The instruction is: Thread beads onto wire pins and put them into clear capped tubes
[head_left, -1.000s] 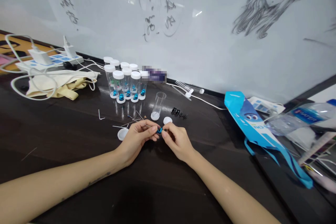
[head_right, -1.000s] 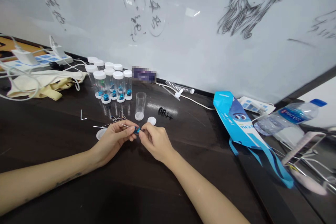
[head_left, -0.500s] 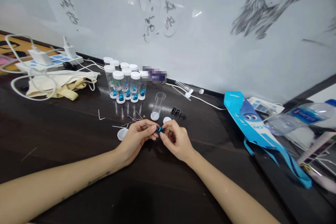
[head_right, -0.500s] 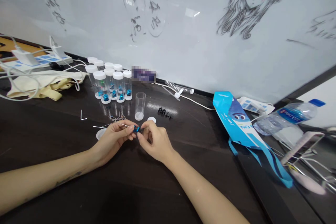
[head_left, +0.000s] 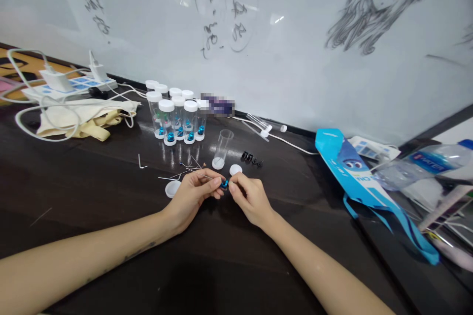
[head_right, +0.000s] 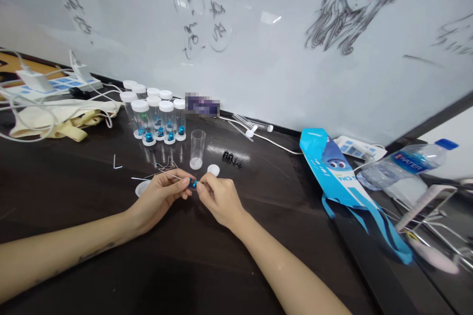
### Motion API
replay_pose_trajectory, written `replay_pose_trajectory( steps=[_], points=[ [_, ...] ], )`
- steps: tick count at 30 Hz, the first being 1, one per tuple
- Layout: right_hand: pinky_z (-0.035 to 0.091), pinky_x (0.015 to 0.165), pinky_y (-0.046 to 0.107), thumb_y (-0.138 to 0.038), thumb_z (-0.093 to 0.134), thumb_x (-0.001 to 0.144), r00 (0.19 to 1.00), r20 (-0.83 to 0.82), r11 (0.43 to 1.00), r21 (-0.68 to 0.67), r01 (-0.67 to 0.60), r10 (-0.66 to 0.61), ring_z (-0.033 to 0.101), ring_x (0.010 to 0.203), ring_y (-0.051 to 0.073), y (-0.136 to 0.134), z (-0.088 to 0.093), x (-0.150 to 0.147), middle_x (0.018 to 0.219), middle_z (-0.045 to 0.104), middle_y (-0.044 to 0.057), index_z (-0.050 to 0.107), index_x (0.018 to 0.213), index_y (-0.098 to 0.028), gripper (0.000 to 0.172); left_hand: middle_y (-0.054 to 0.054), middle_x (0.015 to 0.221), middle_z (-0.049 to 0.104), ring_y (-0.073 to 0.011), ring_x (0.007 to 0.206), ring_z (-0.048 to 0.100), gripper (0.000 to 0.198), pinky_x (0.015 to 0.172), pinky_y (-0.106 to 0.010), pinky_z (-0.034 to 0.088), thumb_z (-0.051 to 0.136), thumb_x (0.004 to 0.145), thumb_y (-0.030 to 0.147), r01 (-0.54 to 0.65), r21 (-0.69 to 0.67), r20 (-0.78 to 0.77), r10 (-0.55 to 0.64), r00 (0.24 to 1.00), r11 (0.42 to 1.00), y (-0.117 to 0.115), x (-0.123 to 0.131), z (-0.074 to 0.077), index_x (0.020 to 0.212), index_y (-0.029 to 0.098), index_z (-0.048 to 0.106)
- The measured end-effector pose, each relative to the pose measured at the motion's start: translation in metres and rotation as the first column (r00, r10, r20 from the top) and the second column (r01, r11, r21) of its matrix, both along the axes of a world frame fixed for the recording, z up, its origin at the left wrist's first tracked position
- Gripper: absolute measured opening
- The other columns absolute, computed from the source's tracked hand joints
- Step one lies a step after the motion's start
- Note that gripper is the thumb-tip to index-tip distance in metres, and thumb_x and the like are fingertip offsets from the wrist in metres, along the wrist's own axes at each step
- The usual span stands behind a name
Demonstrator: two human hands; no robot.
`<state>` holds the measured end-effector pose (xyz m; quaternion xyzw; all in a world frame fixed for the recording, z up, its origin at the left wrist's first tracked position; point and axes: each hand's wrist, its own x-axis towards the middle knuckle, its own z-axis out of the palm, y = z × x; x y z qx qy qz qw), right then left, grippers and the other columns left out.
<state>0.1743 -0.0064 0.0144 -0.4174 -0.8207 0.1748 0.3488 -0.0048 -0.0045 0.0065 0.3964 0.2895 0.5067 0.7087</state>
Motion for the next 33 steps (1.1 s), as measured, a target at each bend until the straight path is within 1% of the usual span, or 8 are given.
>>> replay_pose_trajectory(
  steps=[4,6,12,20,23,25,27,33],
  points=[
    [0.033,0.050,0.022,-0.029,0.049,0.094,1.000,-0.025,1.000,-0.010,-0.012,0.012,0.043,0.046,0.009,-0.0011,-0.0013,-0.0001,0.057,0.047,-0.006,0.053,0.093,-0.020,0.011,-0.002,0.064,0.067,-0.0110,0.059,0.060,0.013,0.062,-0.021,0.048,0.078,0.074,0.026,-0.012,-0.018,0.010,0.012,1.000,1.000,0.0008,0.0005,0.0007,0.078,0.015,0.074],
    [0.034,0.049,0.021,-0.027,0.052,0.091,0.999,-0.035,1.000,-0.005,-0.027,0.026,0.044,0.045,0.009,-0.0017,-0.0022,-0.0004,0.057,0.048,-0.007,0.052,0.097,-0.020,0.010,-0.001,0.063,0.067,-0.0107,0.059,0.060,0.013,0.062,-0.021,0.048,0.078,0.073,0.026,-0.013,-0.020,0.015,0.014,1.000,1.000,0.0010,0.0007,0.0012,0.078,0.015,0.074],
    [0.034,0.050,0.022,-0.022,0.051,0.090,0.999,-0.026,0.999,0.008,-0.040,0.041,0.043,0.046,0.009,-0.0016,-0.0017,-0.0010,0.057,0.049,-0.006,0.052,0.088,-0.019,0.003,-0.002,0.064,0.068,-0.0096,0.060,0.059,0.012,0.063,-0.019,0.048,0.077,0.075,0.025,0.002,-0.016,0.014,-0.002,1.000,1.000,0.0006,0.0003,0.0006,0.079,0.014,0.074],
    [0.030,0.052,0.023,-0.026,0.045,0.095,0.999,0.024,1.000,-0.002,-0.022,0.022,0.038,0.046,0.009,0.0002,-0.0003,0.0000,0.054,0.041,-0.005,0.050,0.074,-0.019,0.022,-0.001,0.067,0.069,-0.0084,0.062,0.060,0.008,0.062,-0.017,0.048,0.074,0.079,0.022,0.020,0.008,0.019,-0.021,1.000,1.000,-0.0002,-0.0002,-0.0005,0.082,0.014,0.073],
    [0.031,0.053,0.023,-0.028,0.045,0.096,1.000,0.013,1.000,-0.005,-0.019,0.019,0.039,0.047,0.010,-0.0001,-0.0006,0.0002,0.055,0.042,-0.005,0.052,0.079,-0.019,0.020,-0.001,0.066,0.068,-0.0079,0.061,0.060,0.009,0.062,-0.016,0.048,0.074,0.078,0.023,0.013,-0.001,0.023,-0.013,1.000,1.000,0.0003,0.0000,-0.0001,0.081,0.014,0.073],
    [0.032,0.052,0.022,-0.028,0.047,0.095,1.000,-0.011,1.000,-0.014,-0.027,0.027,0.042,0.047,0.009,-0.0008,-0.0009,0.0002,0.057,0.046,-0.006,0.053,0.090,-0.019,0.012,-0.001,0.065,0.068,-0.0077,0.061,0.059,0.010,0.063,-0.016,0.048,0.075,0.077,0.023,0.005,-0.006,0.033,-0.005,0.999,1.000,0.0008,0.0001,0.0003,0.080,0.014,0.073],
    [0.033,0.051,0.022,-0.028,0.050,0.093,0.999,-0.031,0.999,-0.018,-0.036,0.036,0.043,0.046,0.009,-0.0014,-0.0013,-0.0001,0.058,0.048,-0.006,0.052,0.098,-0.019,0.010,-0.001,0.064,0.068,-0.0077,0.060,0.059,0.010,0.063,-0.016,0.048,0.076,0.076,0.023,0.000,-0.010,0.041,0.001,0.999,1.000,0.0011,0.0003,0.0007,0.079,0.014,0.073],
    [0.032,0.050,0.022,-0.024,0.050,0.092,0.999,-0.027,0.999,0.001,-0.036,0.036,0.042,0.046,0.009,-0.0012,-0.0014,-0.0005,0.057,0.046,-0.006,0.052,0.089,-0.018,0.006,-0.001,0.064,0.068,-0.0076,0.060,0.059,0.010,0.063,-0.016,0.048,0.075,0.077,0.023,0.009,-0.008,0.027,-0.009,1.000,1.000,0.0006,0.0002,0.0001,0.080,0.014,0.073]
  ],
)
